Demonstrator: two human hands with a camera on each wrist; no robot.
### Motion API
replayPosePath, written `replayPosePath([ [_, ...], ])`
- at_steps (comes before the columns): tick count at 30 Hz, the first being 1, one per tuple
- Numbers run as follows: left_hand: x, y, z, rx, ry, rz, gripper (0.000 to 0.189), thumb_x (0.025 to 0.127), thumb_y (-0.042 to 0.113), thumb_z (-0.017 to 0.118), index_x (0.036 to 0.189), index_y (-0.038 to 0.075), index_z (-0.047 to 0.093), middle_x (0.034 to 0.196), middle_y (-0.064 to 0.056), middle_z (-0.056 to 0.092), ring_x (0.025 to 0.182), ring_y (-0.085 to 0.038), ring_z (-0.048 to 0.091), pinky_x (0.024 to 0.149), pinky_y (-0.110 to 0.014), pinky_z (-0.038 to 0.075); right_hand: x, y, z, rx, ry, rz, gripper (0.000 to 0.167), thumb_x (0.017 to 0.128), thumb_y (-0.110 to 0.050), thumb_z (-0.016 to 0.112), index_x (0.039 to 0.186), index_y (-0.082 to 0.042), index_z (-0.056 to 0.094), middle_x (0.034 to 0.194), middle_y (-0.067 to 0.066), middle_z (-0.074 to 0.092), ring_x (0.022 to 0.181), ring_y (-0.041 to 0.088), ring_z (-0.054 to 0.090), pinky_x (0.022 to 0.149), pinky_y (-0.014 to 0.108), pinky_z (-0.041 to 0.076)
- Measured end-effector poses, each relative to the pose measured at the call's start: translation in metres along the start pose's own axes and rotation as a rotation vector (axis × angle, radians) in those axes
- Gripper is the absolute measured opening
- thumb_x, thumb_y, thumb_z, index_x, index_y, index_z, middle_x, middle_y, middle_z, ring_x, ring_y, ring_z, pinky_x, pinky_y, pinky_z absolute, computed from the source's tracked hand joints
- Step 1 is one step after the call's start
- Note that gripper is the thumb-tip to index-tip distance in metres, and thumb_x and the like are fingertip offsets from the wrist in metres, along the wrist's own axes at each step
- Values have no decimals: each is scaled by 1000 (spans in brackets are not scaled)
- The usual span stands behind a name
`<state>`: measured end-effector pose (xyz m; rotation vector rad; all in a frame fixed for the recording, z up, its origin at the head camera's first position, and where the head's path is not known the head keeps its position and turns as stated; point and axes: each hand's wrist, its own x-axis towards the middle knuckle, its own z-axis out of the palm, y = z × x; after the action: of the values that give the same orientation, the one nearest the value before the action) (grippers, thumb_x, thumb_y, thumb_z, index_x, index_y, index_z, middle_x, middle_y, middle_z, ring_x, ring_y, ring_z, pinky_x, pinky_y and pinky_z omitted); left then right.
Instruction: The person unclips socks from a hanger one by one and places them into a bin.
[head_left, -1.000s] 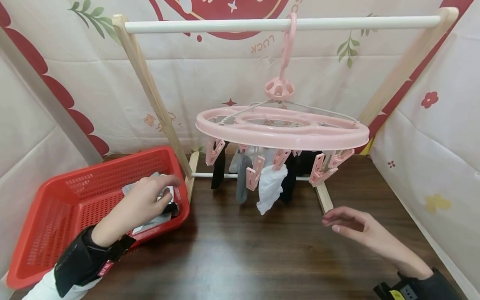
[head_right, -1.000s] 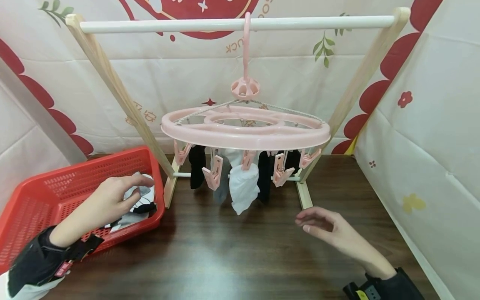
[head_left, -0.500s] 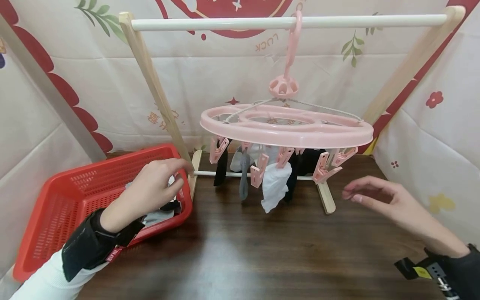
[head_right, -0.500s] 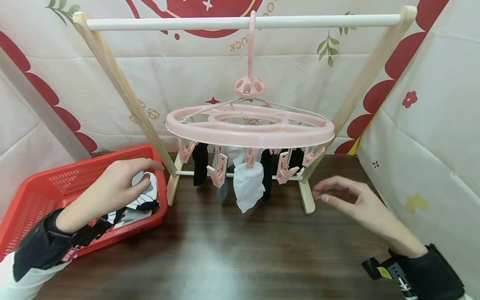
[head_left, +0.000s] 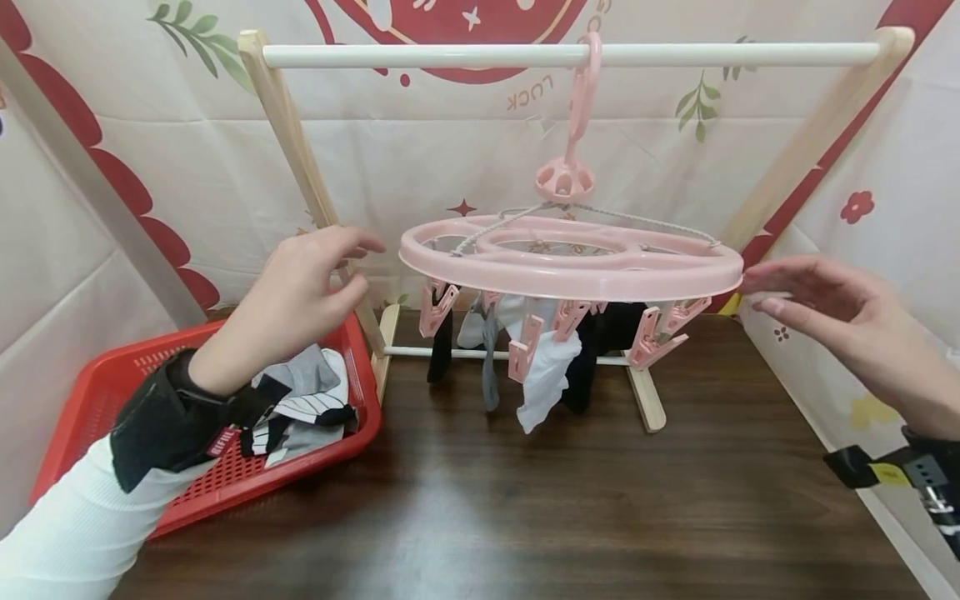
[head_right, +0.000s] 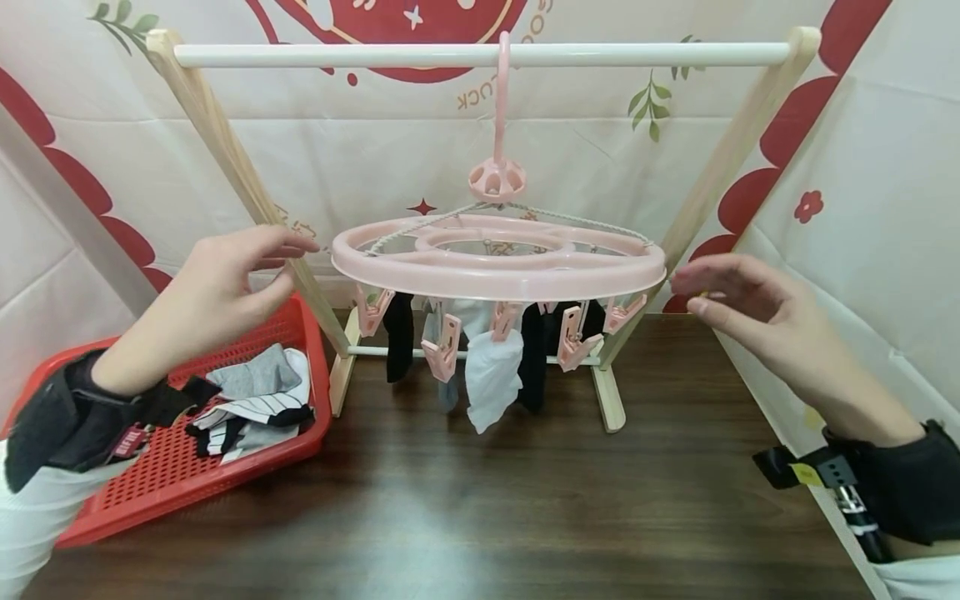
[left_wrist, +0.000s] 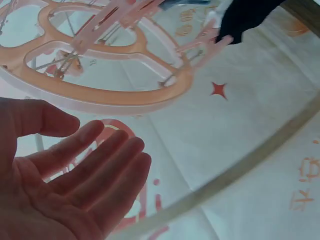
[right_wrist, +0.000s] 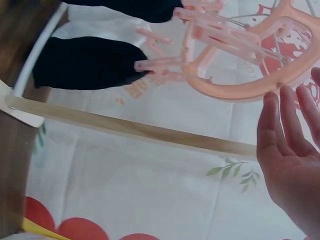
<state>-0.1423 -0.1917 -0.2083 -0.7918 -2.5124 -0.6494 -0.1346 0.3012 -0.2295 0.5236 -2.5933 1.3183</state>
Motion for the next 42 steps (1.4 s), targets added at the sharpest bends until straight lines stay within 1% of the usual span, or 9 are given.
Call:
replayPosePath([
  [4,10,7,1,4,9,-3,26,87,-1,56,112,-1,63,108,-15,66,98,-29,63,82,-47,49,10,-11,-4,14,13,-37,44,93,6,57,135,-3,51,126,5,57,105,8,57,79,11,45],
  [20,20,13,0,9,25,25,20,86,-3,55,104,-2,65,97,-15,67,84,-28,60,73,-42,48,19,-30,7,-28,-14,-129,42,92,8,56,133,-1,53,127,7,56,103,14,57,77,13,46],
  [25,26,19,-6,49,87,61,15,87,-3,53,93,-2,66,86,-14,66,76,-27,56,70,-41,45,21,-34,13,-1,-42,-215,40,89,14,56,128,4,55,122,13,57,104,18,54,77,15,46],
  [33,32,30,-13,67,188,139,14,88,0,53,92,0,67,86,-12,66,73,-25,56,67,-38,42,22,-39,28,176,-101,-430,31,82,22,60,112,17,57,114,21,58,111,26,48,96,20,37],
  [36,43,-3,0,135,213,205,16,90,13,57,100,16,69,90,3,66,71,-16,52,62,-34,36,22,-42,34,232,-114,-475,26,83,16,64,109,18,58,110,22,60,108,26,50,95,22,38],
  [38,67,-63,31,168,231,235,18,88,32,64,105,35,66,95,17,63,74,-10,52,64,-34,37,22,-43,37,258,-125,-500,25,83,13,65,107,19,59,108,21,61,106,26,52,93,22,38],
  [39,74,-78,40,177,236,266,21,86,39,65,106,43,64,98,24,61,77,-6,52,66,-33,39,21,-44,37,240,-125,-501,24,83,13,65,106,18,59,108,22,62,106,26,52,92,22,39],
  [40,78,-81,43,184,239,295,23,85,43,65,108,48,61,101,28,59,79,-3,53,67,-32,41,21,-44,38,232,-127,-510,24,83,13,66,106,18,60,107,22,62,105,25,53,92,22,40],
  [42,79,-63,42,158,229,326,22,85,41,65,107,46,61,104,28,59,85,-3,55,71,-33,44,20,-45,40,215,-126,-524,23,83,12,66,105,18,61,106,22,62,104,25,53,90,22,41],
])
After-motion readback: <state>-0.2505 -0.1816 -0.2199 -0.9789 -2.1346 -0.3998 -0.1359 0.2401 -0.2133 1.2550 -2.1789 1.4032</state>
